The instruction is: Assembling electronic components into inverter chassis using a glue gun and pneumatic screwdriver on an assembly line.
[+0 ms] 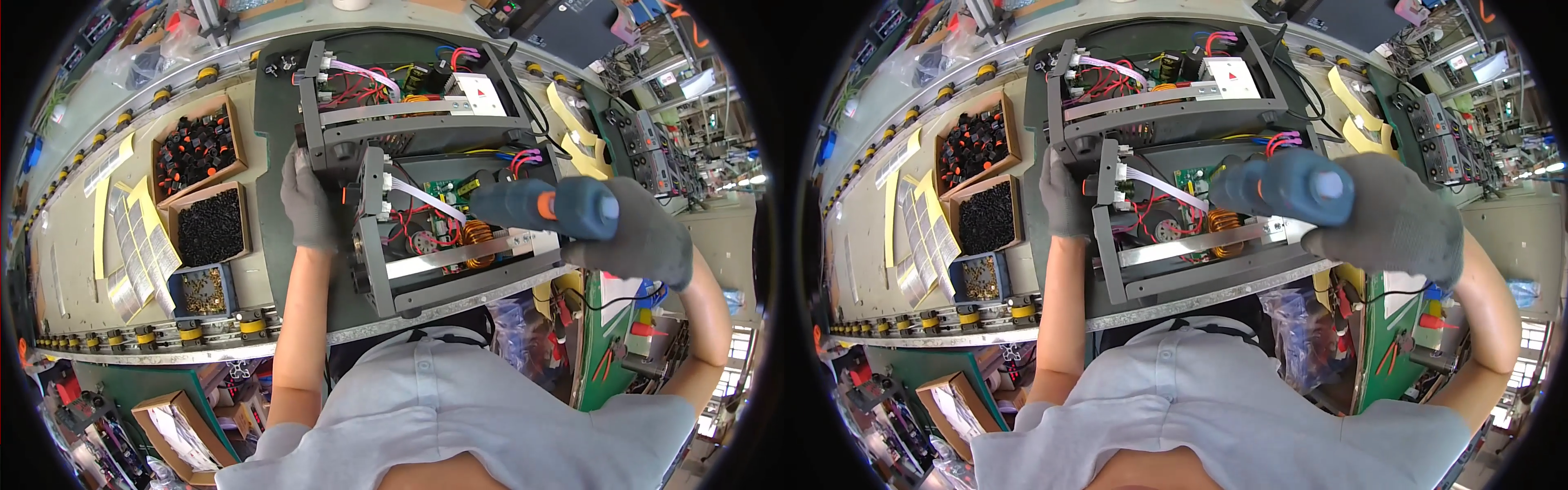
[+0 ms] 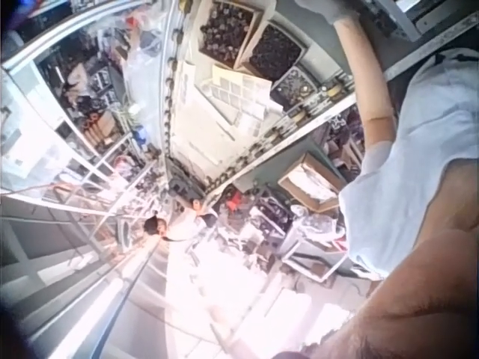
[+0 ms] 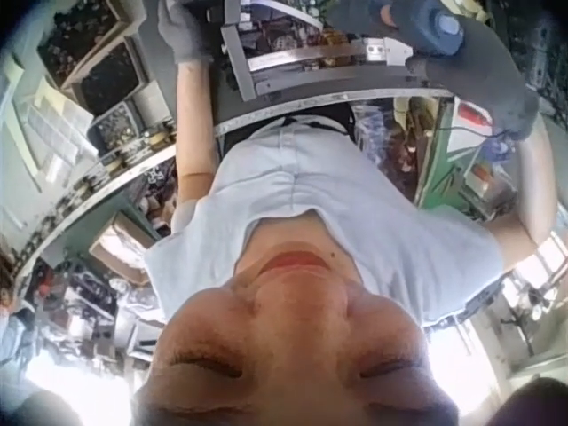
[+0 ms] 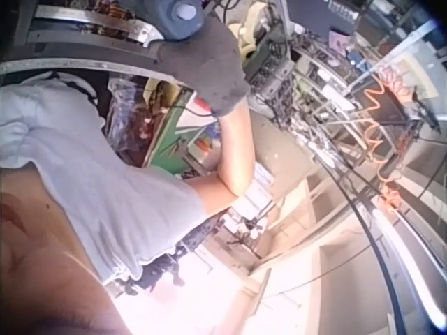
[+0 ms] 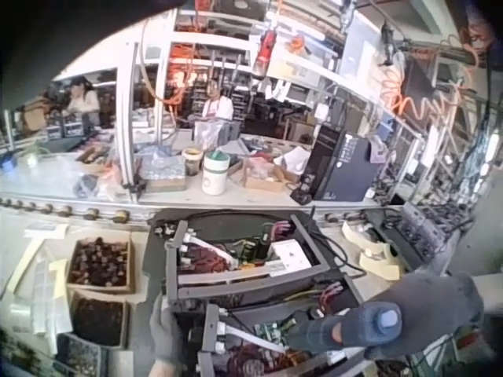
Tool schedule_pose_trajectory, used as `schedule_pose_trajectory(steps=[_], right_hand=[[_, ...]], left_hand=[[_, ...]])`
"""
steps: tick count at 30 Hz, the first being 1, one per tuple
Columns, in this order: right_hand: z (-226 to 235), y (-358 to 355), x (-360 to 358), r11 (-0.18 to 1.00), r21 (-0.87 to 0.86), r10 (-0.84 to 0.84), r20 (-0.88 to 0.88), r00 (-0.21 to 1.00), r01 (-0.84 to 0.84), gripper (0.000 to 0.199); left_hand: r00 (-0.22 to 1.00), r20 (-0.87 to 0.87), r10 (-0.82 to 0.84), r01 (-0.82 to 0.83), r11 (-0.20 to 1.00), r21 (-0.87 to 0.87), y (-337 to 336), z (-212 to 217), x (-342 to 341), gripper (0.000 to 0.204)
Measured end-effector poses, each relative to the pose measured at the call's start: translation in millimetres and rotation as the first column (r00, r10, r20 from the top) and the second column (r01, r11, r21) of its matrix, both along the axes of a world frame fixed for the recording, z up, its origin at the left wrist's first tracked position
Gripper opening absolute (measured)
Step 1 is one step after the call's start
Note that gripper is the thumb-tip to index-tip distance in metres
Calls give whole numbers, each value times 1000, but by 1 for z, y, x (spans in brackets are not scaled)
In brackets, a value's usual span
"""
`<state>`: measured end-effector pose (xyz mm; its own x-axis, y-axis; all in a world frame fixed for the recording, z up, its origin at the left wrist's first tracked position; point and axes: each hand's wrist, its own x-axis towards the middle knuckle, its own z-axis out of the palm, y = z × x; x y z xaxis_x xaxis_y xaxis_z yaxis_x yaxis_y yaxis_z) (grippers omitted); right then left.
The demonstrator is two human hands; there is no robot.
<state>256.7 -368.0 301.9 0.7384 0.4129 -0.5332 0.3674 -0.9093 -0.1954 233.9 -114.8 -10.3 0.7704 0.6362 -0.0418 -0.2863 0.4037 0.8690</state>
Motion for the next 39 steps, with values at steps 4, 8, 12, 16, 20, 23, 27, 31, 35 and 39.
schedule_pose_trajectory(steps=[4, 8, 12, 16, 20, 23, 27, 31, 35, 39], right_hand=[[2, 6, -1, 991, -126, -49, 4, 999, 49, 32], [19, 23, 0, 978, -207, 5, 67, 998, 9, 27], [17, 33, 7, 923, -380, 94, 89, 992, -54, 24], [5, 36, 11, 904, -399, 192, 65, 979, -151, 28], [2, 35, 12, 916, -379, 172, 67, 983, -134, 31], [3, 36, 11, 914, -390, 153, 69, 986, -114, 32], [-5, 28, 18, 906, -377, 260, 143, 955, -190, 33], [-1, 31, 16, 908, -382, 237, 126, 963, -173, 35], [-2, 30, 18, 906, -380, 246, 115, 963, -186, 31], [-4, 26, 18, 916, -358, 241, 129, 962, -182, 28]], left_hand=[[998, -34, -55, 57, 997, 49, -3, 10, -1, 37], [995, 29, -98, 100, 990, -102, -7, 31, -11, 36], [999, -41, 15, 9, 849, 528, -3, 24, -11, 35], [991, 0, -131, 130, 988, -83, -11, 47, -13, 36], [995, 3, -97, 96, 988, -117, -12, 50, -12, 36], [995, -18, -98, 97, 993, -72, -8, 44, -13, 36], [998, -13, -56, 58, 966, 251, 0, 18, -9, 29], [998, -22, 61, -41, 858, 513, 4, 4, -6, 36], [999, -15, 47, -35, 893, 449, 0, 13, -7, 35], [996, 11, -85, 86, 996, -8, -8, 38, -11, 33]])
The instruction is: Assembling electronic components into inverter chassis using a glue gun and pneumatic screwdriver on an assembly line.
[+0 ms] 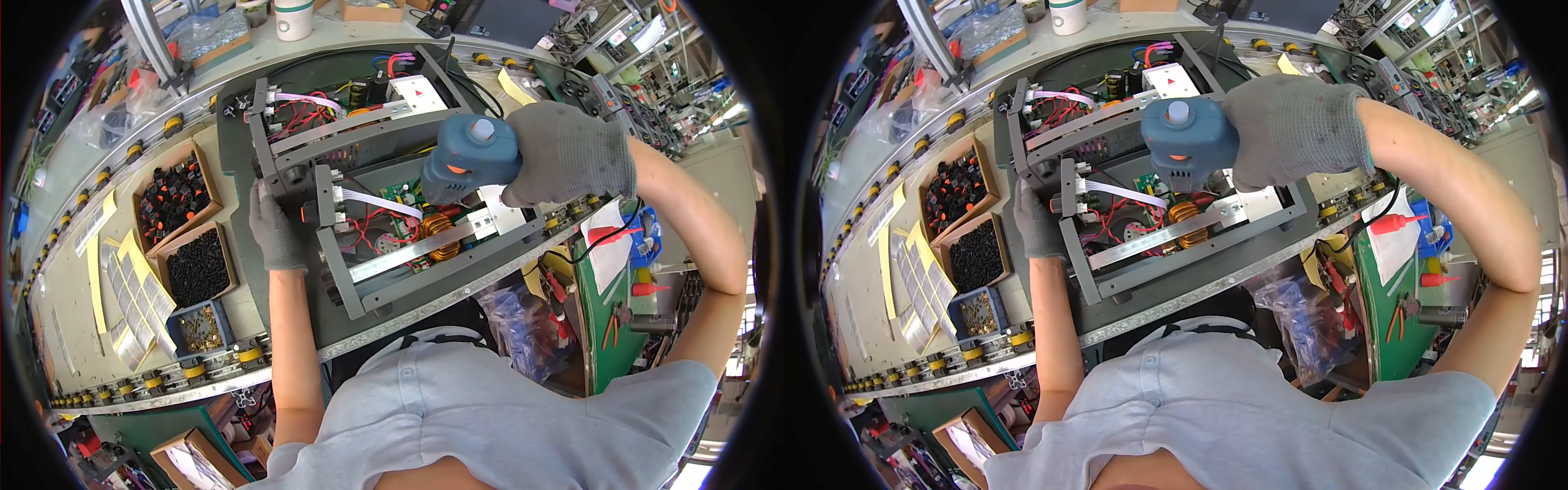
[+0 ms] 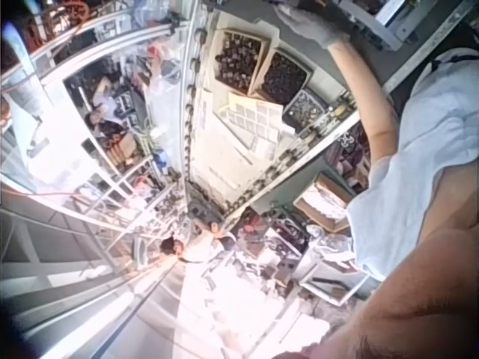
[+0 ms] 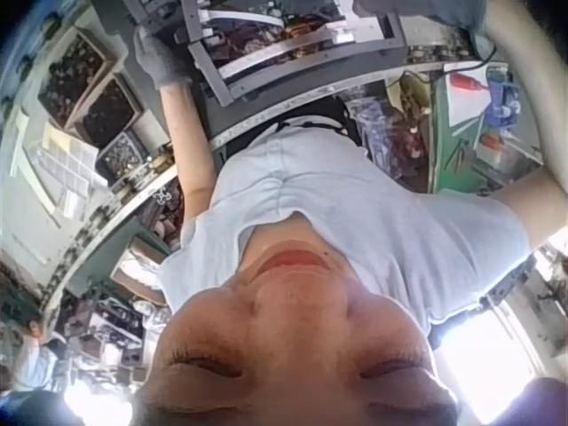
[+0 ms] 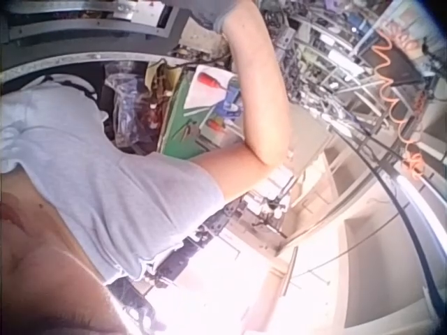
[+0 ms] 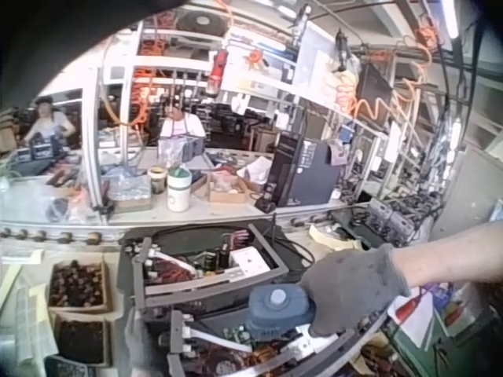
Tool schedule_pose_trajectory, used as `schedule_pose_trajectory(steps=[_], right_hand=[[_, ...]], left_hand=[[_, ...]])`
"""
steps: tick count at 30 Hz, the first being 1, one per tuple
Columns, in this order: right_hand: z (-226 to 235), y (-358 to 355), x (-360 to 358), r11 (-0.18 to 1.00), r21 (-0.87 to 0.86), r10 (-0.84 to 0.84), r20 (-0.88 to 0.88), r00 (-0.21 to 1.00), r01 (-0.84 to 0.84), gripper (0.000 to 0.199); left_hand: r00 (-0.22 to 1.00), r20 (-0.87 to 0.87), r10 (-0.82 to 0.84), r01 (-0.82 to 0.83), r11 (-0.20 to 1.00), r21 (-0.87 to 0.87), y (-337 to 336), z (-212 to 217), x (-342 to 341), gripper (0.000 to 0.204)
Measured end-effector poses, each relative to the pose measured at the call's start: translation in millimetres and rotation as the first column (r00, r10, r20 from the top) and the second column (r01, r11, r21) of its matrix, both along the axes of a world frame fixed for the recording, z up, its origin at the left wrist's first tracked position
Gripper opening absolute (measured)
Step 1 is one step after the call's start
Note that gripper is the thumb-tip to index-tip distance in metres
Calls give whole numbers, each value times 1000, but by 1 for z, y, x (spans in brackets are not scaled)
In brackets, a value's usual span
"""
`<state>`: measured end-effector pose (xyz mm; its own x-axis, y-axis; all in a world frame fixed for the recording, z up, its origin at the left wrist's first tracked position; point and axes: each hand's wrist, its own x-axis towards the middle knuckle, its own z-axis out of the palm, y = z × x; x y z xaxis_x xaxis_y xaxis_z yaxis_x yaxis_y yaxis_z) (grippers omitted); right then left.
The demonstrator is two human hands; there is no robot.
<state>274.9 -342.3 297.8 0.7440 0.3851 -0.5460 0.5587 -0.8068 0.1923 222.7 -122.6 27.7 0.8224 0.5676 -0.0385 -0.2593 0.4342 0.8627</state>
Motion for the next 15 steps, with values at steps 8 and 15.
schedule_pose_trajectory(steps=[8, 15], right_hand=[[-10, -5, -2, 999, 13, 38, 17, 999, -38, 21], [-12, 1, -9, 988, -99, 123, 70, 990, -116, 26]], left_hand=[[1000, 15, -13, 10, 983, 185, 5, -11, 0, 32], [999, 9, 53, -53, 943, 329, 8, -16, 1, 29]])
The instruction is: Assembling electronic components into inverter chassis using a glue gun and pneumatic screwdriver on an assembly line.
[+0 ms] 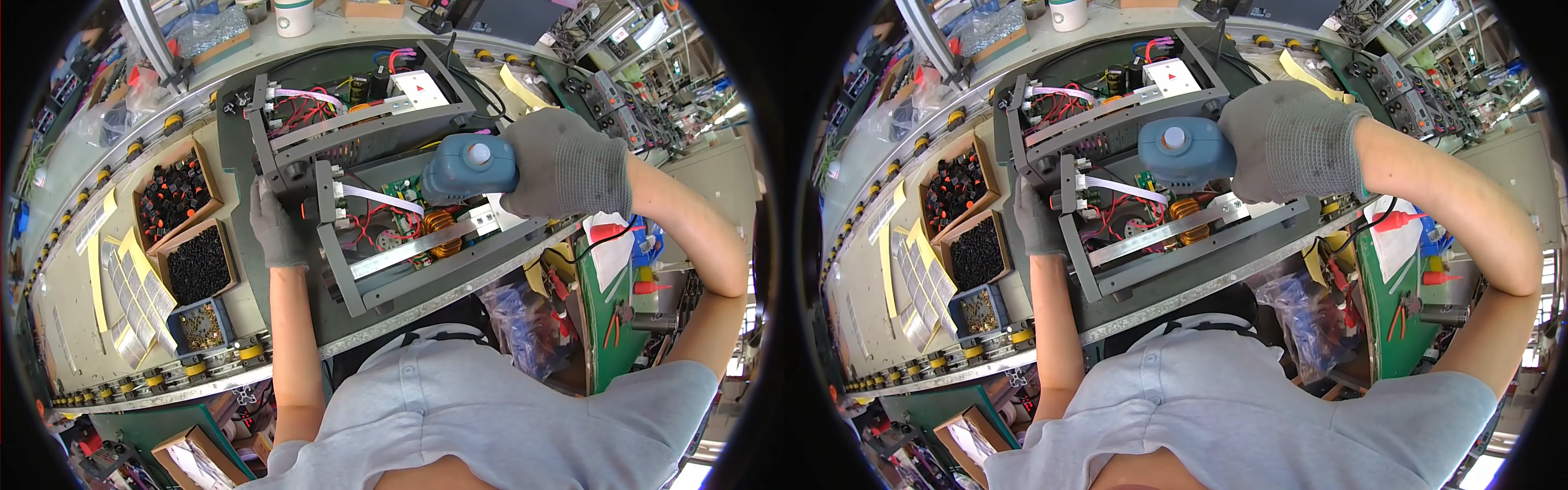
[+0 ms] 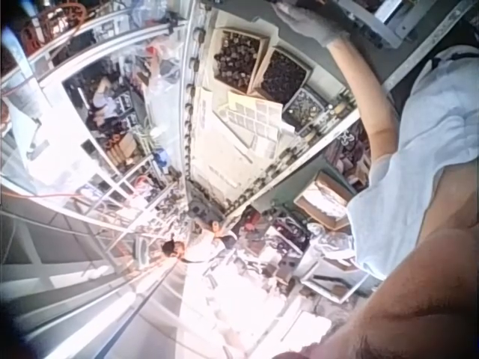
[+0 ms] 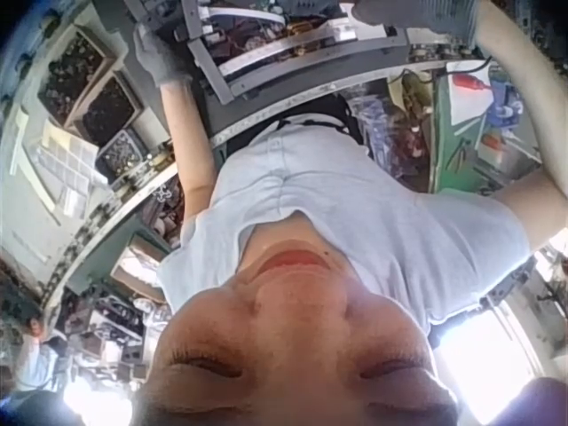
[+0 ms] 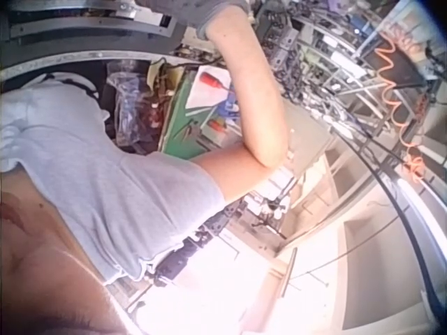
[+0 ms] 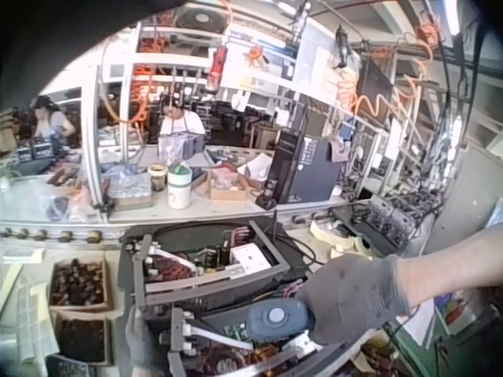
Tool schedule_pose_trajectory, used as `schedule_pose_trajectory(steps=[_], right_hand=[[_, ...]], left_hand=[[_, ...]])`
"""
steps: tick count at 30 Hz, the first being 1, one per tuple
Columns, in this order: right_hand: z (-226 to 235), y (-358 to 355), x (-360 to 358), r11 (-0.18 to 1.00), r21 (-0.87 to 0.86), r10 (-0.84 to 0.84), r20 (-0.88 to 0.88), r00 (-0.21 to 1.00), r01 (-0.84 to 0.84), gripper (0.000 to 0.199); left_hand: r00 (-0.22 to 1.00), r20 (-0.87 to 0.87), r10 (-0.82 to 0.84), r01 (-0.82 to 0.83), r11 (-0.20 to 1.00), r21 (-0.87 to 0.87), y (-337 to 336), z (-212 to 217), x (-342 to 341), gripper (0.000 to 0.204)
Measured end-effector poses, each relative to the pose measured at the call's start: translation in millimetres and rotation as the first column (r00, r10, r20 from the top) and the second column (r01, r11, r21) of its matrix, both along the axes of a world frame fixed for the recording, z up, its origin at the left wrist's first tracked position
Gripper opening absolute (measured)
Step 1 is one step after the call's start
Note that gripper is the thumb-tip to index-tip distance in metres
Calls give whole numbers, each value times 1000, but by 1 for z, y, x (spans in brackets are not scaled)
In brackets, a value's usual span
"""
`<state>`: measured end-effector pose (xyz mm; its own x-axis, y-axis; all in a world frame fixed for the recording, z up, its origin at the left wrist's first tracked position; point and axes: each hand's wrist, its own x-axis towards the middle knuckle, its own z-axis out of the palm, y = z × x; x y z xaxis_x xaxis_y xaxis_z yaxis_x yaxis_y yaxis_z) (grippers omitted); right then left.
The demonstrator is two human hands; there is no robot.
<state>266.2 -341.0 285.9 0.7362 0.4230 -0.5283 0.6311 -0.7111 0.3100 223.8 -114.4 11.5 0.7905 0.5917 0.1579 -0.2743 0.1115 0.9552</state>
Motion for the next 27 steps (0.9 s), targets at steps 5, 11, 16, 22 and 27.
schedule_pose_trajectory(steps=[5, 11, 16, 22, 27], right_hand=[[1, -1, -3, 1000, -24, 18, 6, 1000, -18, 24], [2, -5, 0, 992, 17, -126, -22, 992, 126, 24], [39, -11, -11, 878, 199, -398, -199, 895, 435, 29], [37, -141, -38, 334, 723, -476, -425, 770, 605, 40], [6, -268, -93, -288, 923, -632, -383, 674, 254, 41]], left_hand=[[996, 54, -66, 76, 971, -227, 0, 0, 1, 24], [999, 31, -36, 43, 968, -248, -6, 10, -1, 26], [999, 2, -45, 44, 962, -270, -7, 18, -4, 31], [996, 34, -77, 83, 972, -220, -5, -3, 1, 36], [994, -47, -102, 93, 981, -171, 0, 5, 0, 48]])
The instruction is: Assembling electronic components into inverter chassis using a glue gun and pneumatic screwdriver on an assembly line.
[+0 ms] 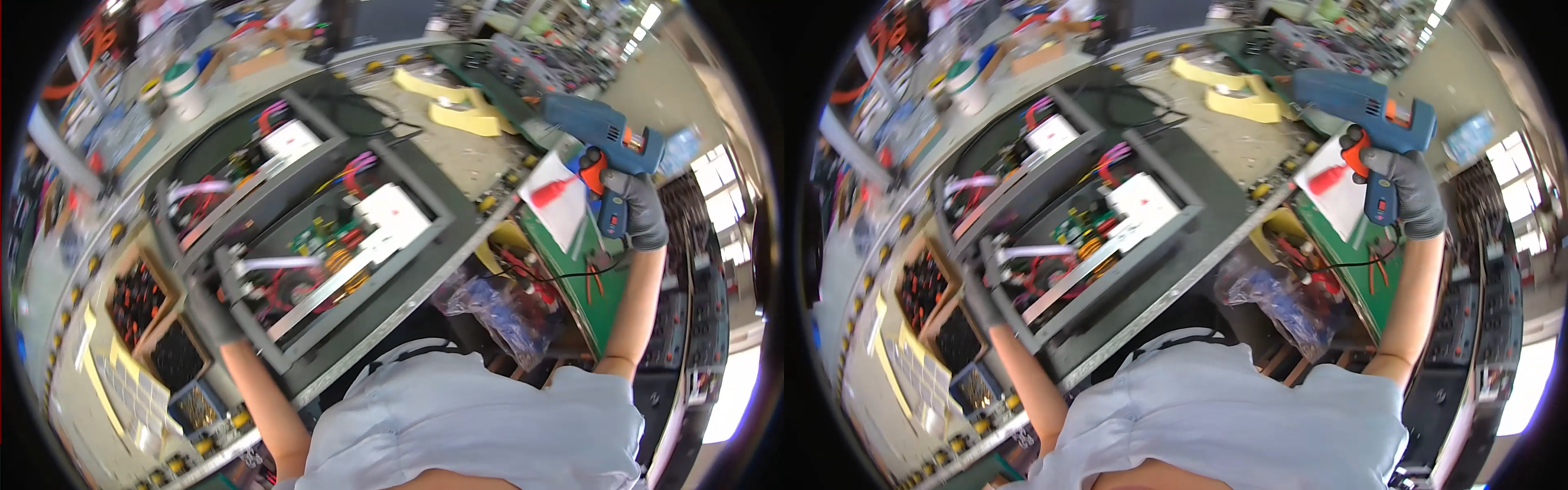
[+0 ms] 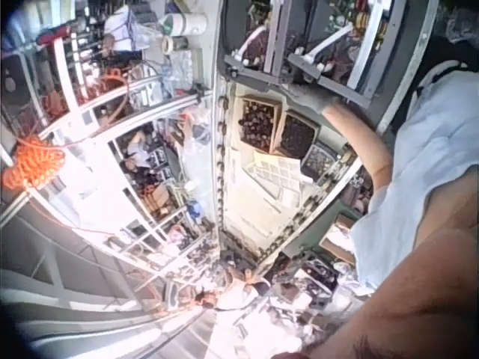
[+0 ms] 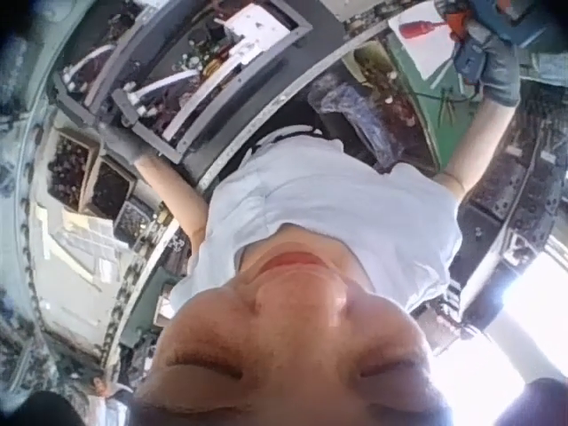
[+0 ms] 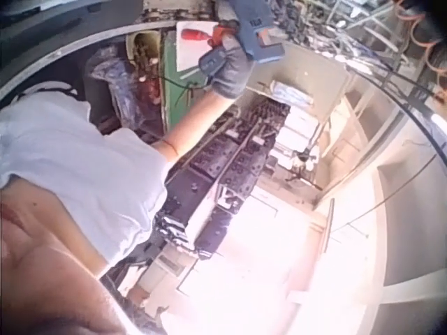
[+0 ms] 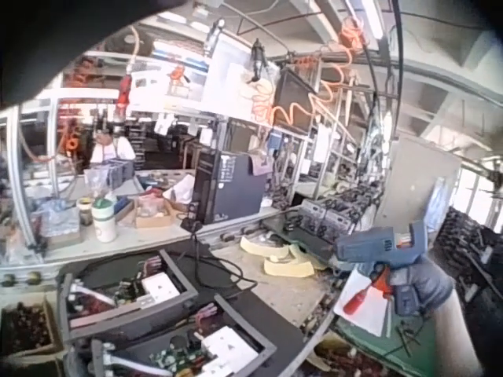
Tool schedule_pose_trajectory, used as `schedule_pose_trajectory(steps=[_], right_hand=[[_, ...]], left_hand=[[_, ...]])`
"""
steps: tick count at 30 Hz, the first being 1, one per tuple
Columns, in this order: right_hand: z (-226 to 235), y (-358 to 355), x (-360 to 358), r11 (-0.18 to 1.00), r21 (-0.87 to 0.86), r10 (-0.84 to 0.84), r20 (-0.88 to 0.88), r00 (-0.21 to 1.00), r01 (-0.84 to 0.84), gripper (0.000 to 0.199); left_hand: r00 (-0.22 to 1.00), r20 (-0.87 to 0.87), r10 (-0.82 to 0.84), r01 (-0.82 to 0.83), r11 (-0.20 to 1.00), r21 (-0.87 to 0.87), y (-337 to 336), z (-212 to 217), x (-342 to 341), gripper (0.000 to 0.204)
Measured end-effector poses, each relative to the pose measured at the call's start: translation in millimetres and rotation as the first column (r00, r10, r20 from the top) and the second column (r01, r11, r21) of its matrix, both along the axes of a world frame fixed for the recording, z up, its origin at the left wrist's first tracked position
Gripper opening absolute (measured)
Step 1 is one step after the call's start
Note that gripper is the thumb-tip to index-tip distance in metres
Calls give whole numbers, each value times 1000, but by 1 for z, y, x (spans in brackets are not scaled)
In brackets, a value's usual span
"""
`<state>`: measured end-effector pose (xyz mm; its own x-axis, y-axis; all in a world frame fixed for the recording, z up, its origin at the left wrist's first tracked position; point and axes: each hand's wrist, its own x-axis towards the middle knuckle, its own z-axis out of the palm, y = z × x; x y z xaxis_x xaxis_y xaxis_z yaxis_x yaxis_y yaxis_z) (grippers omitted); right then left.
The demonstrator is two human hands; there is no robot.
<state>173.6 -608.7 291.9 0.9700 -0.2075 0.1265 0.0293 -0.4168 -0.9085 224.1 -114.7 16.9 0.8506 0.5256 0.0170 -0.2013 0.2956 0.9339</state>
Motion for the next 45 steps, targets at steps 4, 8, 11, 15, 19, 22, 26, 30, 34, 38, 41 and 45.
schedule_pose_trajectory(steps=[4, 8, 11, 15, 19, 22, 26, 30, 34, 38, 41, 45], right_hand=[[-46, -98, -32, 908, 102, -418, 208, 884, 406, 40], [-118, -199, -27, 771, 104, -635, 194, 747, 629, 22], [-176, -231, 12, 659, 235, -721, -75, 689, 715, 19], [-259, -303, 32, 719, 6, -690, -102, 716, 694, 45], [-293, -312, 41, 754, -107, -647, 52, 761, 649, 20], [-283, -307, 38, 754, -153, -655, -85, 751, 639, 37], [-238, -272, -1, 737, -331, -616, 32, 787, 589, 57], [-168, -152, -2, 439, -446, -667, 420, 616, 780, 41], [-144, -71, 51, 772, -277, -356, 556, 751, 572, 28], [-126, 23, 134, 920, -370, 41, 422, 906, 130, 19], [-125, 89, 190, 943, -253, 285, 266, 921, -218, 19], [-136, 142, 250, 829, -22, 558, -50, 828, -560, 34]], left_hand=[[993, -105, 47, 8, 882, 471, 43, -45, 7, 38], [992, 119, -33, -38, 833, 552, 76, -82, 6, 35], [979, -161, 127, -93, 975, 201, 98, -103, 7, 37], [995, -39, 97, -86, 974, 209, 43, -68, 5, 43], [991, -116, 70, -35, 960, 278, 23, -18, -13, 33], [999, -25, 37, -29, 960, 279, 30, -21, -19, 13], [990, -115, 87, 6, 773, 634, 50, -30, -23, 20], [986, -137, -95, 86, 994, -71, 48, -31, -10, 30], [992, -103, -73, 99, 957, 273, 40, -13, -10, 32], [987, -158, -6, 86, 859, 505, 43, -8, -33, 34], [960, -271, -77, 191, 884, 426, 32, 32, -42, 34], [948, -271, -164, 82, 954, -289, 23, 54, -41, 41]])
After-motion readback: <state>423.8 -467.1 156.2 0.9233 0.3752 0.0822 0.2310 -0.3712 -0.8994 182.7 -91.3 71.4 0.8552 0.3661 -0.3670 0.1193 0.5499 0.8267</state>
